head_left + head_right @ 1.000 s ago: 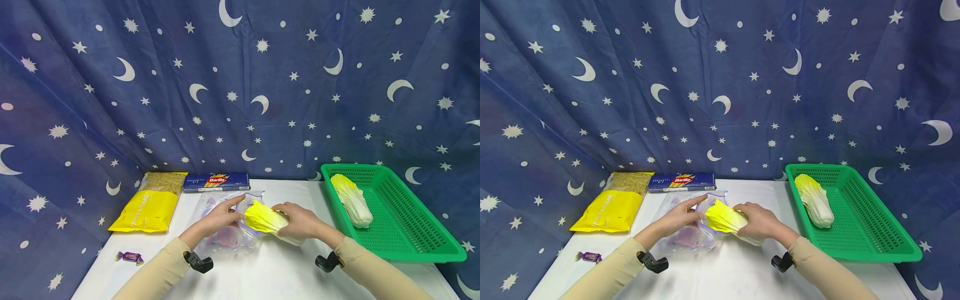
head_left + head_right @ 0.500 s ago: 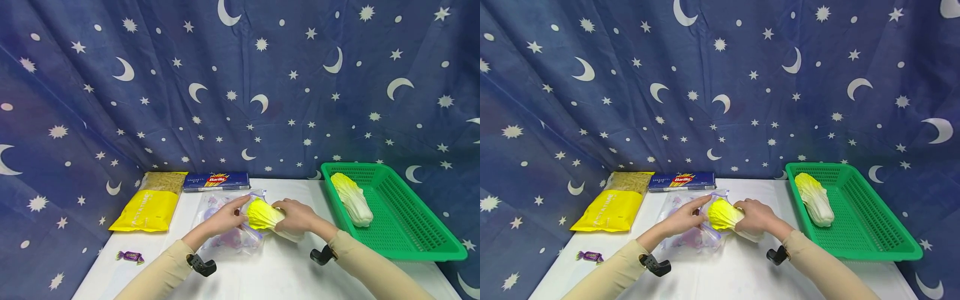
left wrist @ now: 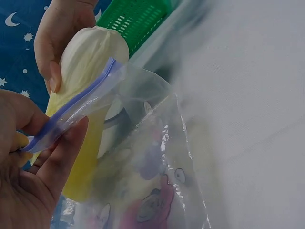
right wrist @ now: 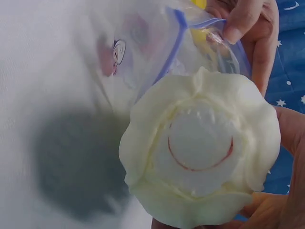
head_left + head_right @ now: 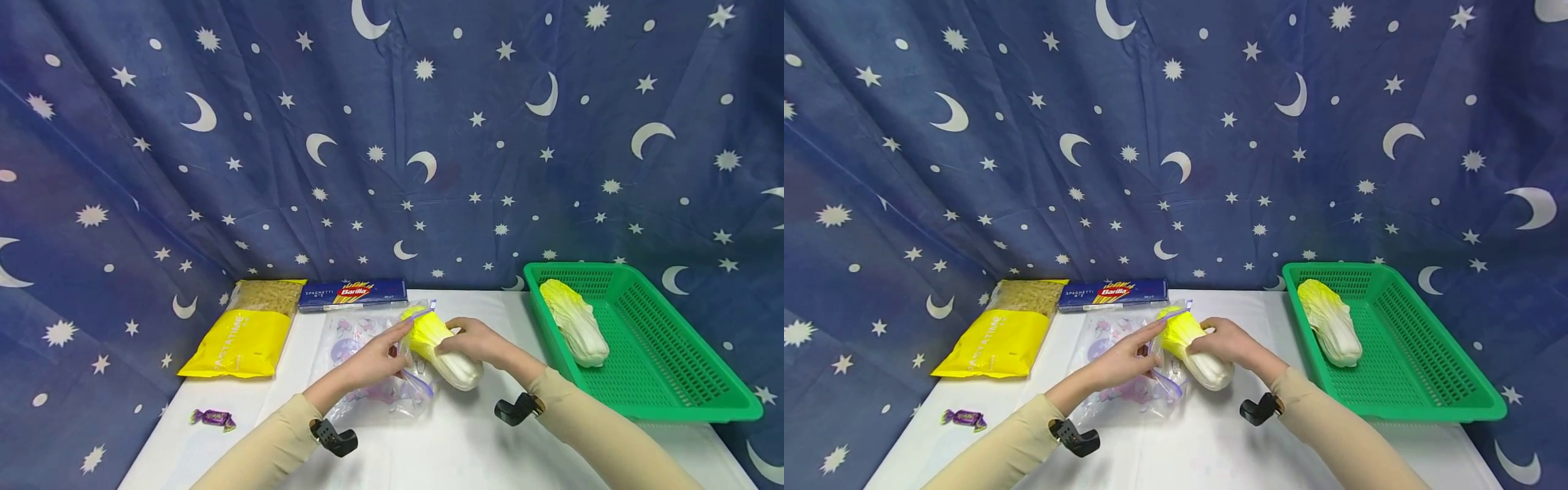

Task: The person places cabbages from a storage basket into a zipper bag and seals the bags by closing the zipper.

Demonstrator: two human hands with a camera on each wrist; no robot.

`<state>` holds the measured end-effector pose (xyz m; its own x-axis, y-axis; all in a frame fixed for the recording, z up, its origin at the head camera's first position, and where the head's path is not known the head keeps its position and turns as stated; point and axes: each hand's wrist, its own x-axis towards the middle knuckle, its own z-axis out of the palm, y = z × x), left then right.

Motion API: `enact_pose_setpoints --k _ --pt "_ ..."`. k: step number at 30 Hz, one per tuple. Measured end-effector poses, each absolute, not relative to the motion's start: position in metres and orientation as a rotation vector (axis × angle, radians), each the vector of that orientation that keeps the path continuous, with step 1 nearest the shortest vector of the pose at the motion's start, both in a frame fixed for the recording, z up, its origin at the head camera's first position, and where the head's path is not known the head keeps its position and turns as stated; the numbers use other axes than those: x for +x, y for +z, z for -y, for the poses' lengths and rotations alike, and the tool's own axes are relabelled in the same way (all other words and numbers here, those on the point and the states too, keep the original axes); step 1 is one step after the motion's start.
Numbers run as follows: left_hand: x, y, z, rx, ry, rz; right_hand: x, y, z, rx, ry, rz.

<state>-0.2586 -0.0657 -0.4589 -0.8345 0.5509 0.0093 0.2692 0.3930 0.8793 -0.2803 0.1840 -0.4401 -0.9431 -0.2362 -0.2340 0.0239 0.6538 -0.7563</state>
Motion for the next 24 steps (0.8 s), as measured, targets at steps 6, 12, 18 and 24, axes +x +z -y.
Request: enact_pose_setpoints --k 6,12,18,24 --pt "-0.2575 -0.4618 0.0660 0.687 1.455 -2.366 -0.2815 -0.4424 -0.1850 -0.043 -1.264 -2.448" --pt "-0.2565 -0.4615 0.0660 0.660 1.490 -2.365 -0.2793 -0.4431 -0.1845 0.001 -1.237 -2.388" --pt "-0.2543 -0.4606 0.0644 0.585 1.568 -2.266 -0.2743 -0.4436 -0.1845 -0.057 -1.161 -2.381" --pt "-0.2535 -0.4623 0.0653 0.576 1.543 -2.285 -0.2724 -0.4448 -0.1836 -0.024 -1.157 -2.402"
